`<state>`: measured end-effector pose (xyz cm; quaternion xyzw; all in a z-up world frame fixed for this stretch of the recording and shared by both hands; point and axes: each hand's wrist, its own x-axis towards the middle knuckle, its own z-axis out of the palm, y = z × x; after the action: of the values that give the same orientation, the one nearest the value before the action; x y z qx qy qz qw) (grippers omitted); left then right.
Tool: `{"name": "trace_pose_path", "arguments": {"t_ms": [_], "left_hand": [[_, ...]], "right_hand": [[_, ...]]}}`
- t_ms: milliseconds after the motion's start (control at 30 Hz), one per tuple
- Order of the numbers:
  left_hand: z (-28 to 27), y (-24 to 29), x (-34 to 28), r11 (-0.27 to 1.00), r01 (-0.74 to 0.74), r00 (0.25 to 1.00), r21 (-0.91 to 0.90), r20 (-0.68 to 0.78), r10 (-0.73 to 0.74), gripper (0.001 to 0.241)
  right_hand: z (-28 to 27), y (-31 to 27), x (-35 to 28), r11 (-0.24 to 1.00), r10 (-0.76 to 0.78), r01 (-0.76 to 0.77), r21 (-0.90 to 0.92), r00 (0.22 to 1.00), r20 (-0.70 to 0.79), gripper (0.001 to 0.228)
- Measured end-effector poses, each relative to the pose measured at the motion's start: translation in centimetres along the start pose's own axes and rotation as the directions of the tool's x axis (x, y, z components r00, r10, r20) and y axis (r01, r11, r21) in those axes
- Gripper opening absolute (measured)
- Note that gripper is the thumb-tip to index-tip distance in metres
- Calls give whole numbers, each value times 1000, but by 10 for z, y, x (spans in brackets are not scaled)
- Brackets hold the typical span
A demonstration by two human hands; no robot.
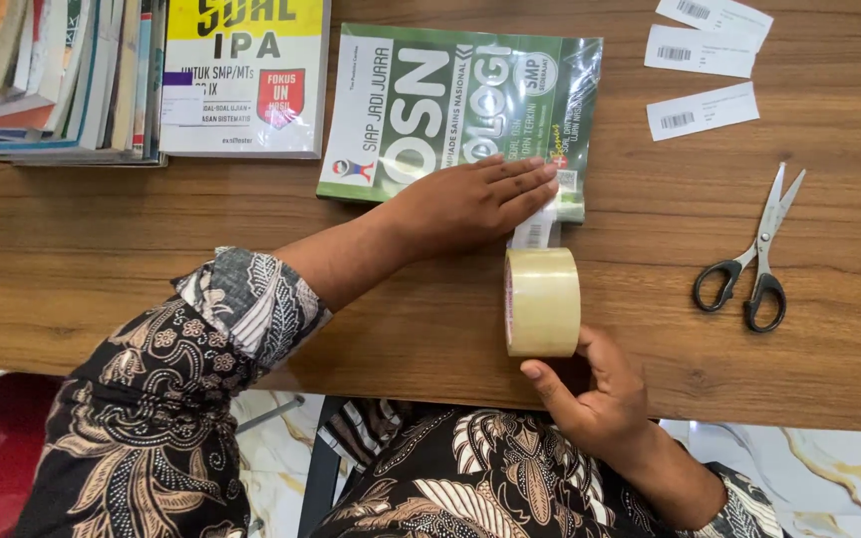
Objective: Applying paper labels to books using tape and scissors
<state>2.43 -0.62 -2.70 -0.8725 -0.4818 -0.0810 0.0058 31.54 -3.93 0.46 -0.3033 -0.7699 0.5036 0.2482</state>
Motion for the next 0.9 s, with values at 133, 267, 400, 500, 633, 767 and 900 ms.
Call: {"name": "trace_pose_path", "arguments": {"t_ms": [133, 267, 400, 500, 633, 767, 900], "left_hand": [[3, -1, 5, 999, 49, 998, 5, -36, -49, 52], [-17, 6, 12, 989, 147, 988, -12, -47, -148, 51], [-28, 7, 15, 987, 153, 984, -47, -88, -157, 46], [-33, 8, 17, 982, 180, 979, -63, -86, -185, 45], [-42, 9, 21, 972, 220, 973, -87, -48, -224, 45], [-64, 9, 26, 969, 204, 975, -142, -61, -214, 42], [-90, 12, 30, 958, 206, 973, -199, -66, -223, 42]], "right_hand": [[0, 1, 2, 1000, 0, -1, -19, 999, -42, 38], [-3, 5, 2, 997, 69, -70, -19, 997, -33, 37], [-5, 16, 5, 1000, 9, -9, -4, 1000, 10, 27], [-5, 13, 4, 996, 88, -88, 5, 996, -18, 27], [-6, 13, 6, 999, 32, -31, 36, 999, -30, 21], [-12, 10, 13, 998, -56, 57, 40, 998, -42, 13], [-26, 1, 14, 995, -97, 97, -6, 994, -59, 16]]}}
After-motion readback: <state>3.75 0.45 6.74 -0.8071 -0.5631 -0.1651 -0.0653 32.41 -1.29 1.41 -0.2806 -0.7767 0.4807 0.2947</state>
